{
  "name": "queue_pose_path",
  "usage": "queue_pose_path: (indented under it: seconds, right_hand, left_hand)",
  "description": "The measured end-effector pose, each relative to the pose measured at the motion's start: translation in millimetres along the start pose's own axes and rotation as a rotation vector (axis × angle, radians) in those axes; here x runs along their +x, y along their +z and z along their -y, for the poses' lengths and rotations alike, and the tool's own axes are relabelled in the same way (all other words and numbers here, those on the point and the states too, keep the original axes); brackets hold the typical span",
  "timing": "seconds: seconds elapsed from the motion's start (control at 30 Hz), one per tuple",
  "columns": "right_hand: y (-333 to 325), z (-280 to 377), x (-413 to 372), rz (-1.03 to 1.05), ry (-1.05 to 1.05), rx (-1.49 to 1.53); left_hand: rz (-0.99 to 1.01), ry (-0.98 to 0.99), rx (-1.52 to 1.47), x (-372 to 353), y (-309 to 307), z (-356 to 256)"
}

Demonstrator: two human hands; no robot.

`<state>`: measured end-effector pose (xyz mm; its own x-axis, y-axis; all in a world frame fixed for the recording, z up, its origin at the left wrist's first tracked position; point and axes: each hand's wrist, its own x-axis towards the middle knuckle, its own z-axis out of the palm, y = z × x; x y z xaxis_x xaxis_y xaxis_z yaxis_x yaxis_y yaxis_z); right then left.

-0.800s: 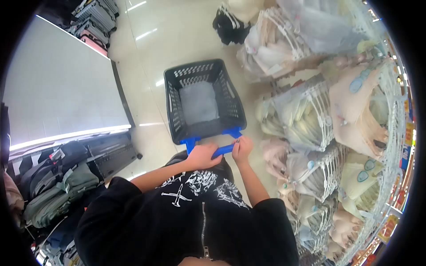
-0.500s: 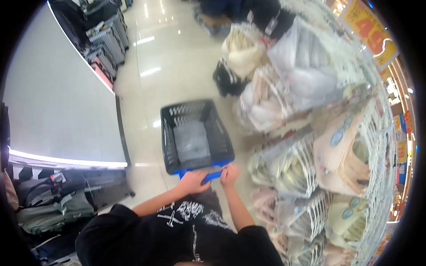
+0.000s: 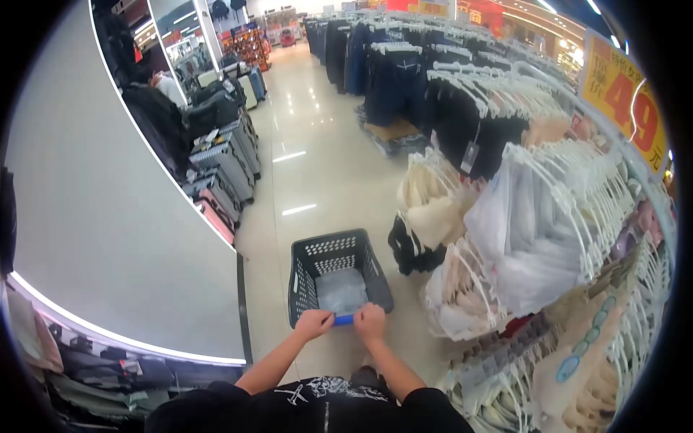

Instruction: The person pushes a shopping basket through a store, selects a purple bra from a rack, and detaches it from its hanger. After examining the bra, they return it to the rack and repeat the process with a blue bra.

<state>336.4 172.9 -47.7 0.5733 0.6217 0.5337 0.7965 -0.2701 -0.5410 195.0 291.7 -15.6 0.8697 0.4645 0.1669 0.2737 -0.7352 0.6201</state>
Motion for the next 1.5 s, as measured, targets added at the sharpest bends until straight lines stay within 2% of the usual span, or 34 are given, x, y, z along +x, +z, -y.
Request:
queue_pose_path:
  seconds: [0.1, 0.23, 0.37, 0.43, 0.53, 0.63, 0.73, 0.83, 0.87, 0.97, 1.1, 1.2, 1.33, 1.43, 1.5]
  right_hand:
    - [27, -2, 55, 0.061, -0.065, 0.106]
    - [65, -18, 122, 0.345, -0.069, 0.083]
    - [108, -30, 196, 0.769, -0.2, -0.085]
    - [141, -35, 231, 0.973, -0.246, -0.107]
    - [170, -34, 269, 1.215, 0.25, 0.265]
    - [185, -42, 301, 1.06, 0.14, 0.496]
    - [192, -44, 346, 1.148, 0.442, 0.625]
    - [207, -53, 378, 0.998, 0.562, 0.65]
    - [215, -60, 386, 0.99, 0.662, 0.683]
    - [235, -81, 412, 0.929, 0.678, 0.71]
    - [244, -96, 446, 0.686, 0.646, 0.478]
    - [270, -132, 470, 0.533, 0.582, 0.413]
    - [268, -152, 524, 0.475, 0.71, 0.481]
    - [286, -195, 552, 0.386, 0.54, 0.401]
    - [284, -218, 569, 0.407, 0.664, 0.436]
  left_hand:
    - [-0.117, -0.054, 0.047, 53, -20, 32]
    - [-0.15, -0.079, 0.147, 115, -42, 72]
    - [-0.031, -0.094, 0.231, 176, -62, 111]
    - [-0.039, -0.039, 0.229, 205, -71, 133]
    - [0.066, -0.045, 0.27, 249, -88, 169]
    - [0.068, -0.009, 0.221, 304, -93, 200]
    - [0.138, 0.036, 0.231, 358, -98, 224]
    - [0.18, 0.095, 0.198, 416, -104, 241]
    - [0.199, 0.118, 0.18, 428, -104, 249]
    - [0.228, 0.2, 0.12, 478, -101, 267]
    - [0.314, 0.239, 0.126, 542, -98, 272]
    - [0.372, 0.275, 0.149, 599, -92, 281]
    - [0.504, 0.294, 0.107, 678, -79, 284]
    - [0.533, 0.272, 0.028, 737, -74, 276]
    - [0.621, 0.164, -0.103, 779, -52, 274]
